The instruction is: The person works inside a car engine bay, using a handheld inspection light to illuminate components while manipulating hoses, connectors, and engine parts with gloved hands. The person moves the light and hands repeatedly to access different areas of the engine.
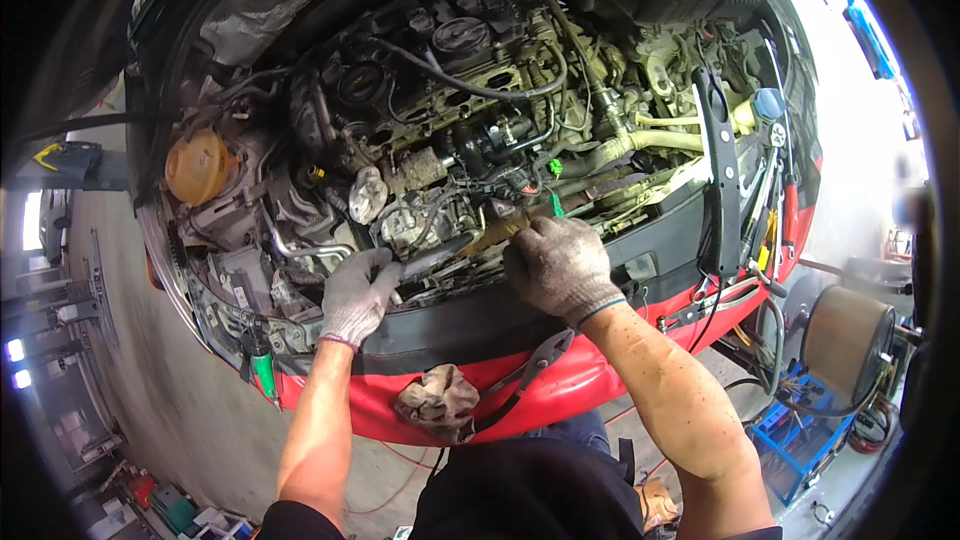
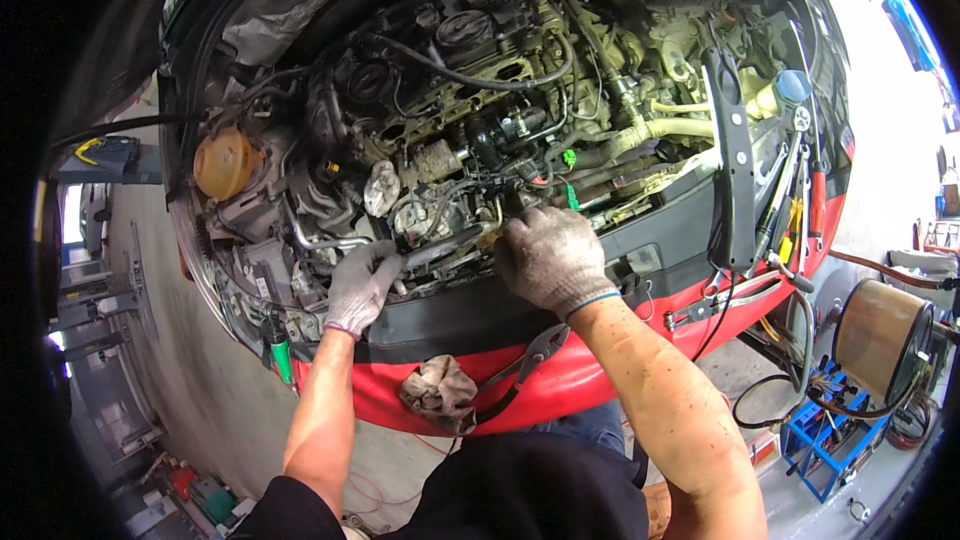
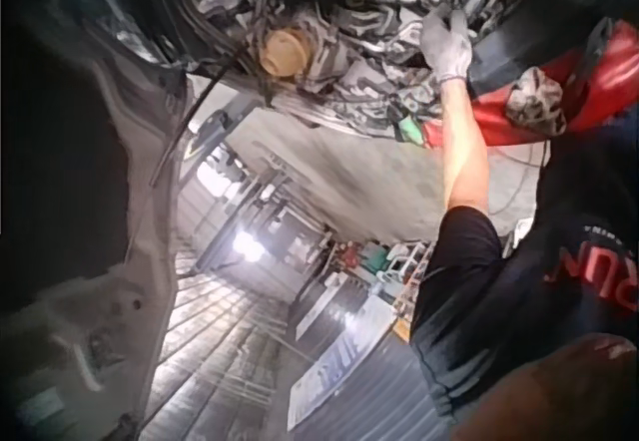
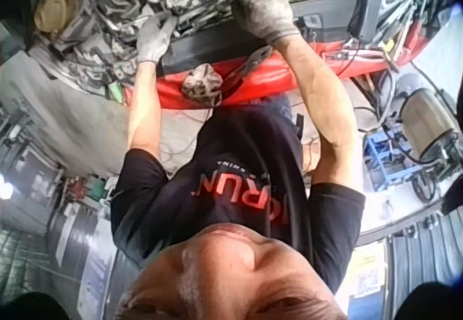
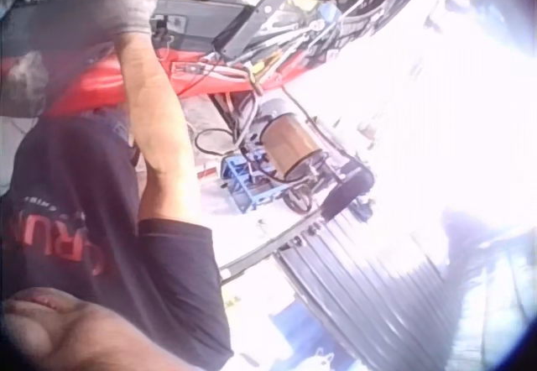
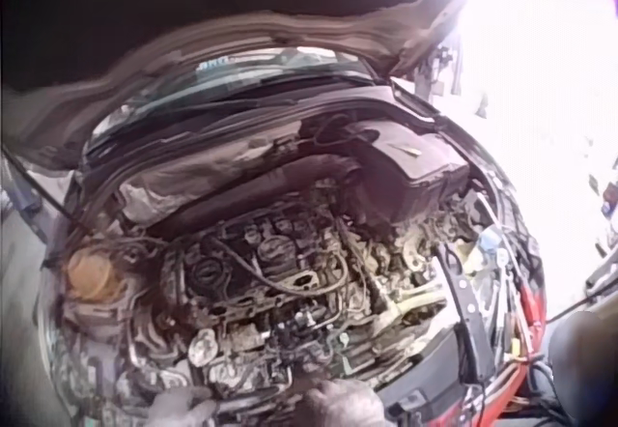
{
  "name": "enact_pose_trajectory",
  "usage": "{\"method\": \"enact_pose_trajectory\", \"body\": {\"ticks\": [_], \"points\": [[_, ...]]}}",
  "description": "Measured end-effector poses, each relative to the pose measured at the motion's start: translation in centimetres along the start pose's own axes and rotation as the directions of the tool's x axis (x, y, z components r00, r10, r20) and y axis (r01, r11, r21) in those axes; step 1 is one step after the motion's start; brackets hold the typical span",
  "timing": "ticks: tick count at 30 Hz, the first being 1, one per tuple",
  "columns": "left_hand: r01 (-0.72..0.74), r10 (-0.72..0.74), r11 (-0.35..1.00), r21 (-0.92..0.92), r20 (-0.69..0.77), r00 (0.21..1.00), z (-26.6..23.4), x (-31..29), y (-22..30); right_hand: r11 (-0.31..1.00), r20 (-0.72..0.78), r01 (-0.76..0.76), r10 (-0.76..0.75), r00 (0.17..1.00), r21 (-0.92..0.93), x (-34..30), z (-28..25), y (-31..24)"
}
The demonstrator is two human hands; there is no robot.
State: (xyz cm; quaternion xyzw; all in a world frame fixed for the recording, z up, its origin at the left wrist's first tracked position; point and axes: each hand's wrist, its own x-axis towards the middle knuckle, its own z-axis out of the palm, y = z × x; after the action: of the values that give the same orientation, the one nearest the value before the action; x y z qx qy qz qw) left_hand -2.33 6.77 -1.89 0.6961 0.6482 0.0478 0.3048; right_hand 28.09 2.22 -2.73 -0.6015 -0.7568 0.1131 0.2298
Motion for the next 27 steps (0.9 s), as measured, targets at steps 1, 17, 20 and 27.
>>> {"method": "enact_pose_trajectory", "body": {"ticks": [1, 17, 20, 27], "points": [[0.047, -0.048, 0.997, -0.065, -0.014, 0.999, 0.2, 0.1, 0.1, 1.0, -0.029, 0.013, -0.013, 0.999, 0.004, 0.1, -0.2, 0.1], [0.068, -0.08, 0.973, -0.22, -0.044, 0.996, 0.4, -0.9, 0.5, 0.997, -0.002, -0.049, 0.048, 0.999, -0.053, 0.0, 0.2, -0.8], [0.074, -0.081, 0.985, -0.154, -0.045, 0.996, 0.3, -1.0, 0.6, 0.998, 0.061, -0.056, 0.059, 0.996, -0.037, 0.0, -0.2, -0.5], [-0.007, 0.002, 0.999, -0.047, -0.1, 0.995, 0.9, -0.5, -1.3, 0.995, -0.093, -0.049, 0.056, 0.994, 0.084, -2.2, -1.8, -5.3]]}}
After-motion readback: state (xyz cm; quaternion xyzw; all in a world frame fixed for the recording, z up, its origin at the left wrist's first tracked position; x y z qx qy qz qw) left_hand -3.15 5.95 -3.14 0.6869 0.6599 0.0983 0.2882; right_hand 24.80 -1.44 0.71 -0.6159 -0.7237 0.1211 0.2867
